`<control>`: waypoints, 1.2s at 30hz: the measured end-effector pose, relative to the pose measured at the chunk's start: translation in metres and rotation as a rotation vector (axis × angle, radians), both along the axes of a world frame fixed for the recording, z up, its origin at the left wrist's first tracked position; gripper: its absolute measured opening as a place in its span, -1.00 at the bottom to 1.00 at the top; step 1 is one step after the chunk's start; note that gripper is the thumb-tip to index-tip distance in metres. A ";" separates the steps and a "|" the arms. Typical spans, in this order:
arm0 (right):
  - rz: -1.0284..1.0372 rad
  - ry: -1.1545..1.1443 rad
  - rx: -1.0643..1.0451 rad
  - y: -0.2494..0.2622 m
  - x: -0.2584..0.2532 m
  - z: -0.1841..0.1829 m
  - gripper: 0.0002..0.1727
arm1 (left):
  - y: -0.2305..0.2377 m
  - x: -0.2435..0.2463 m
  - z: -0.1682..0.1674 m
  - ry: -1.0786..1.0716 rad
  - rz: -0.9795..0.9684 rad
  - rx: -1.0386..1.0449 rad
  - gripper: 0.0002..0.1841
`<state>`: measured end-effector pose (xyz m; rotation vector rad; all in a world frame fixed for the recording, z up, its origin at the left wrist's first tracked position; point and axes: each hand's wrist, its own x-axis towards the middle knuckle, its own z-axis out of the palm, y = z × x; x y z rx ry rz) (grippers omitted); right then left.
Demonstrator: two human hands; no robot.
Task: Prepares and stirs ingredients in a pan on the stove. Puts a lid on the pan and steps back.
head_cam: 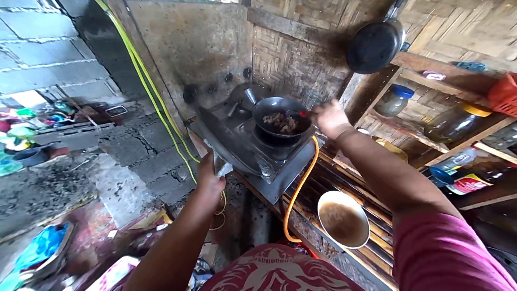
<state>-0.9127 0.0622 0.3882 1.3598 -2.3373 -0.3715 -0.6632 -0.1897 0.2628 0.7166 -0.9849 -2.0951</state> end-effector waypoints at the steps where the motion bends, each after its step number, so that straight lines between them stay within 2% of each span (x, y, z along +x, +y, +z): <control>1: -0.114 -0.078 -0.066 0.005 -0.002 0.009 -0.59 | 0.002 0.003 -0.004 -0.009 0.000 0.003 -0.75; 3: -0.291 -0.209 -0.096 0.015 -0.001 0.030 -0.55 | 0.006 0.006 -0.011 -0.028 0.008 -0.006 -0.74; 5: -0.361 -0.308 -0.054 0.023 0.003 0.039 -0.57 | 0.009 0.009 -0.016 -0.025 0.018 -0.033 -0.73; 9: -0.399 -0.407 -0.039 0.009 0.003 0.009 -0.60 | 0.011 0.012 -0.016 -0.008 0.017 -0.056 -0.73; 11: -0.423 -0.370 -0.051 -0.007 -0.001 -0.012 -0.55 | 0.011 0.011 -0.013 0.009 0.025 -0.020 -0.72; 13: -0.443 -0.357 -0.075 -0.021 -0.002 -0.016 -0.54 | 0.011 0.009 -0.009 0.011 0.013 0.012 -0.73; 18: -0.543 -0.420 -0.289 -0.025 -0.036 -0.001 -0.56 | 0.007 0.004 -0.007 0.013 0.015 0.026 -0.75; 21: -0.646 -0.570 -0.411 -0.020 -0.065 -0.022 -0.67 | 0.007 0.003 -0.008 -0.014 0.035 0.003 -0.74; 25: -0.763 -0.782 -0.576 -0.026 -0.072 -0.054 -0.42 | 0.006 0.005 -0.009 -0.014 0.020 -0.030 -0.73; 29: -0.725 -1.011 -0.726 -0.043 -0.068 -0.066 -0.66 | 0.003 0.007 -0.011 0.045 0.015 0.027 -0.75; 33: -0.577 -0.792 -0.442 -0.050 -0.042 -0.024 -0.66 | 0.001 0.011 -0.011 0.066 0.019 0.047 -0.75; 36: -0.561 -0.665 -0.405 -0.047 -0.049 -0.008 -0.63 | -0.002 0.014 -0.012 0.058 0.014 0.017 -0.74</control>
